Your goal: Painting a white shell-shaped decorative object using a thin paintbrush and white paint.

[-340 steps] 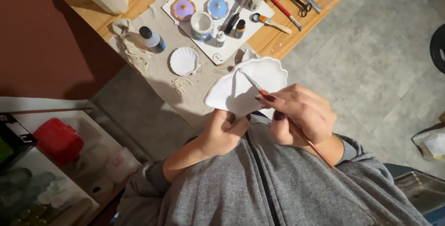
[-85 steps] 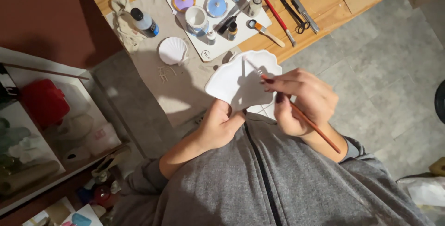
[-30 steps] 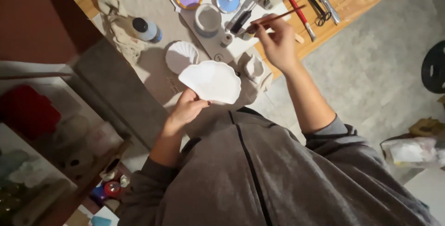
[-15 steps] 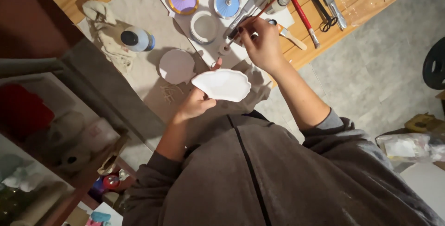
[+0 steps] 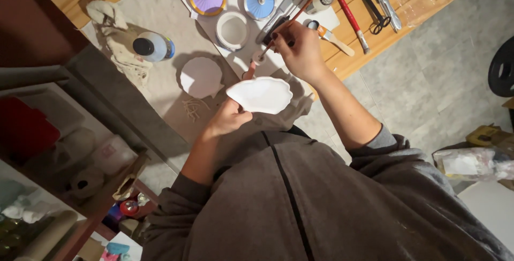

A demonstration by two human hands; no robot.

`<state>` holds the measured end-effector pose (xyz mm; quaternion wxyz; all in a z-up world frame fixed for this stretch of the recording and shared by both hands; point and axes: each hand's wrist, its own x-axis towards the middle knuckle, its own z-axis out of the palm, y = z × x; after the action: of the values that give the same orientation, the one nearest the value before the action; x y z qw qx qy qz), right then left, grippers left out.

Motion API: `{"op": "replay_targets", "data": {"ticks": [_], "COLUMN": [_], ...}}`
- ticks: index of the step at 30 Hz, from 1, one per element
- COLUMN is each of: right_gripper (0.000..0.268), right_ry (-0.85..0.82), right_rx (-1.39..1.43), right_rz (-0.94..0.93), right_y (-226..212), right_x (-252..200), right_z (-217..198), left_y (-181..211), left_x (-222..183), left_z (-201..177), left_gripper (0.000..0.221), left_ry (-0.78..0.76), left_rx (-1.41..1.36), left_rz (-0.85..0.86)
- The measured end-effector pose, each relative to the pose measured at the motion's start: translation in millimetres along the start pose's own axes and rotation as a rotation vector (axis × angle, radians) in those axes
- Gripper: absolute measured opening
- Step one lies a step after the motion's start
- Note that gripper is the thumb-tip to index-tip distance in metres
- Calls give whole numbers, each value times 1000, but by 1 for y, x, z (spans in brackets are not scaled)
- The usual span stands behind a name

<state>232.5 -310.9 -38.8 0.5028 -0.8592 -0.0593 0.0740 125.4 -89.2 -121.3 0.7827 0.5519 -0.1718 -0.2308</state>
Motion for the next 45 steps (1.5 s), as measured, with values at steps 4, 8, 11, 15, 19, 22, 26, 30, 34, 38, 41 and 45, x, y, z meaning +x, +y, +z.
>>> {"op": "replay_targets", "data": {"ticks": [4,8,11,15,19,22,26,30,34,38,41,45], "right_gripper": [10,11,11,11,8,10,9,7,5,6,7,9], "right_ry": [-11,-30,-10,16,119,277,430,477,495,531,522,527], "right_rx": [49,15,69,251,446,577,821,828,758,481,137,-52], "right_rz": [48,43,34,119,168,175,42,-158,-461,-697,-834,-953], "right_y": [1,4,12,15,22,19,-25,-86,-145,-182,-208,-217], "right_x": [-1,-1,-2,-4,-14,-35,-71,-114,-153,-181,-187,-190], "right_z": [1,-2,-6,-17,-37,-59,-76,-75,-50,-23,-17,-17], "left_y": [-14,-3,-20,-41,-66,-23,-10,91,147,163,190,186], "left_x": [-3,-2,-6,-12,-27,-35,-65,-64,-65,-77,-86,-91], "left_z": [-2,1,-1,-5,-9,-2,6,49,83,108,130,141], "left_gripper": [80,78,71,71,65,56,41,63,63,57,48,47], "left_ry": [-1,18,37,65,119,190,124,91,-9,-30,43,74], "left_rx": [48,26,-61,-160,-327,-569,-551,-917,-856,-510,-467,-441], "left_rz": [79,45,-95,-74,-20,-173,-50,32,218,315,278,362]}}
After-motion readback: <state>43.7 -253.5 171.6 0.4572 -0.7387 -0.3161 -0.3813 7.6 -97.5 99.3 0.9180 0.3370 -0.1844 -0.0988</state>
